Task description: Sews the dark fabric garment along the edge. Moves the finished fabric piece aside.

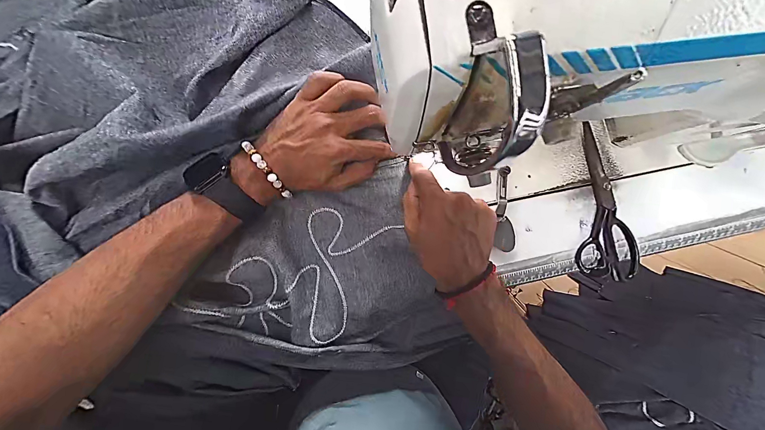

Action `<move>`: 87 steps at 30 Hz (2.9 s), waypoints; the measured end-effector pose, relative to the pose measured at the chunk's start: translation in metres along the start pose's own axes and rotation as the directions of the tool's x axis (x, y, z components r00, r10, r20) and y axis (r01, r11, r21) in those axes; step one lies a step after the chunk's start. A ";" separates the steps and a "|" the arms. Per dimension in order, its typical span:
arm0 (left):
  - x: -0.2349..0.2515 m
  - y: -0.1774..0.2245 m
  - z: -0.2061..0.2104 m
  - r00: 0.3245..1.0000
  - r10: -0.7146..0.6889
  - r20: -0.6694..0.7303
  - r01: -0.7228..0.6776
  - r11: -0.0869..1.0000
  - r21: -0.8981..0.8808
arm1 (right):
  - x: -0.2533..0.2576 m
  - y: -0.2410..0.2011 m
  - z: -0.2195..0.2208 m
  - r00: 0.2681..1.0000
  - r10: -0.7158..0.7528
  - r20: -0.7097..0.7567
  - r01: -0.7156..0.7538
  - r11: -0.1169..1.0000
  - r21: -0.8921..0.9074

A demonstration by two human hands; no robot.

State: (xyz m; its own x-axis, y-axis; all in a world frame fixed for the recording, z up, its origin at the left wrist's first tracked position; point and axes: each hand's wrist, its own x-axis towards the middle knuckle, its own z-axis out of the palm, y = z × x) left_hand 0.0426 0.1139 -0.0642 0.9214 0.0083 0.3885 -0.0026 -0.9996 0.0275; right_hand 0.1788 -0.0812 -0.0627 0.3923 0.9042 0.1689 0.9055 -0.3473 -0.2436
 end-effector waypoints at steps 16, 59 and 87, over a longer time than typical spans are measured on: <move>-0.024 0.049 -0.002 0.946 -0.278 0.165 0.302 0.941 -0.150 | -0.024 -0.003 0.006 0.996 0.044 -0.079 -0.039 0.997 0.060; -0.027 0.027 0.002 0.976 -0.083 0.201 0.123 0.973 -0.197 | -0.040 0.023 0.014 0.942 -0.278 -0.188 0.295 0.953 0.069; -0.021 0.120 0.012 0.847 -0.508 0.153 0.517 0.856 -0.019 | -0.092 -0.004 -0.042 0.925 0.221 0.309 -0.377 0.446 0.812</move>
State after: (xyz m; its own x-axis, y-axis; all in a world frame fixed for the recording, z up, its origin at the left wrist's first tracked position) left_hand 0.0272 -0.0069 -0.0798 0.8415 0.5112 0.1746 0.4667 -0.8508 0.2415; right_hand 0.1461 -0.1732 -0.0370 0.5130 0.8366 -0.1924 0.1245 -0.2943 -0.9476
